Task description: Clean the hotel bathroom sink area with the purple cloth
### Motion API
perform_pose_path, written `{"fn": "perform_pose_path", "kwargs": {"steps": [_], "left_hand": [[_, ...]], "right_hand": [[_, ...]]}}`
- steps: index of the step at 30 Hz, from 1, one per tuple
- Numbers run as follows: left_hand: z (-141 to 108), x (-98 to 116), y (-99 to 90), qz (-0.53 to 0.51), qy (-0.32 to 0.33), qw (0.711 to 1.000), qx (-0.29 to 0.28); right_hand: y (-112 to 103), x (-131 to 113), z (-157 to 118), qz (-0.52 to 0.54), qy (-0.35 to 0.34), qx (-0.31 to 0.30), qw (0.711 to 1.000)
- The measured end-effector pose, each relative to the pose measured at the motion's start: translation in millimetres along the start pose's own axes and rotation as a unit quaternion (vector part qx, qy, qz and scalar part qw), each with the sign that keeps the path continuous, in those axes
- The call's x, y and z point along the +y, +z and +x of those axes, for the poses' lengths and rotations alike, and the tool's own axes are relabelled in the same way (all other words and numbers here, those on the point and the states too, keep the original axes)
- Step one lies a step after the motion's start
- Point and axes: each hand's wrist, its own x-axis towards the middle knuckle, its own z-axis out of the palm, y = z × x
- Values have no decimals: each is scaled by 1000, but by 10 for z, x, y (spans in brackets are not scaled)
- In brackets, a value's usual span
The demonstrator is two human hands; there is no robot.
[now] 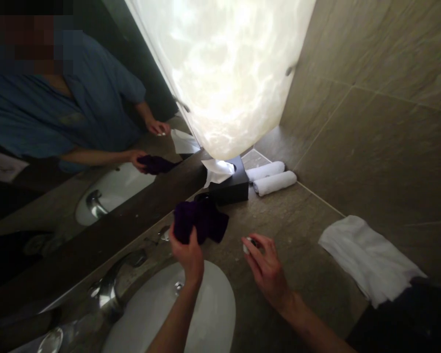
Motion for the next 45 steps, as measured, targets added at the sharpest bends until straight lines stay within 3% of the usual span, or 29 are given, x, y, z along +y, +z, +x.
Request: {"fn": "perform_pose_path", "kwargs": {"steps": [2,4,5,6,7,9,11,13,15,17,19,21,23,24,26,28,30,32,36,41,43,45], "left_hand": [[-402,-90,-156,11,-64,984,-168],[-596,-213,-269,22,-85,919,-384],[-588,-269,-306,27,-83,896,-436],[-511,-315,-328,37,-76,892,-443],[-374,-348,-333,49,-73,909,-408],[15,-384,-280,80,-84,954,-277],[427,-400,-142,105,-107,966,-209],[737,-420,46,80,-145,964,-207],[899,-455,225,28,-190,956,-221],[940,-486,346,2,-217,950,-225],[920,-470,406,26,-219,951,-215],[888,-361,456,82,-162,971,-154],[864,-156,567,121,-43,987,-93],[854,-33,654,116,15,989,-88],[825,197,865,47,55,983,-167],[779,342,1044,-20,10,967,-254],[716,375,1122,-45,-20,957,-286],[655,330,1102,-55,-27,958,-281],[605,259,1027,-62,-20,961,-267],[579,321,1111,-46,-25,960,-276],[578,337,1100,-41,-31,956,-287],[587,340,1006,-42,-43,958,-280]], "right_hand": [[157,-227,542,45,-26,7,999],[485,-367,1014,53,-53,-71,995],[696,-398,1201,34,-60,-134,989],[917,-408,1347,5,-61,-198,978],[1124,-402,1449,-25,-61,-252,966],[1421,-368,1522,-72,-57,-309,947],[1473,-338,1447,-75,-76,-296,949],[1272,-298,1300,-33,-112,-207,971],[909,-184,1202,16,-123,-56,991],[528,62,1260,30,-63,91,993],[266,421,1504,34,42,160,986],[195,798,1866,80,138,120,980],[293,1080,2234,131,193,8,972],[379,1164,2388,143,207,-49,967],[558,1222,2593,145,214,-126,958],[679,1185,2648,152,198,-157,956],[713,1127,2592,173,167,-159,957],[687,1088,2500,189,149,-165,956],[635,1074,2436,191,157,-174,953],[638,1088,2462,195,174,-177,949],[556,1067,2438,210,190,-141,949],[383,1003,2376,217,191,-46,956]]}}
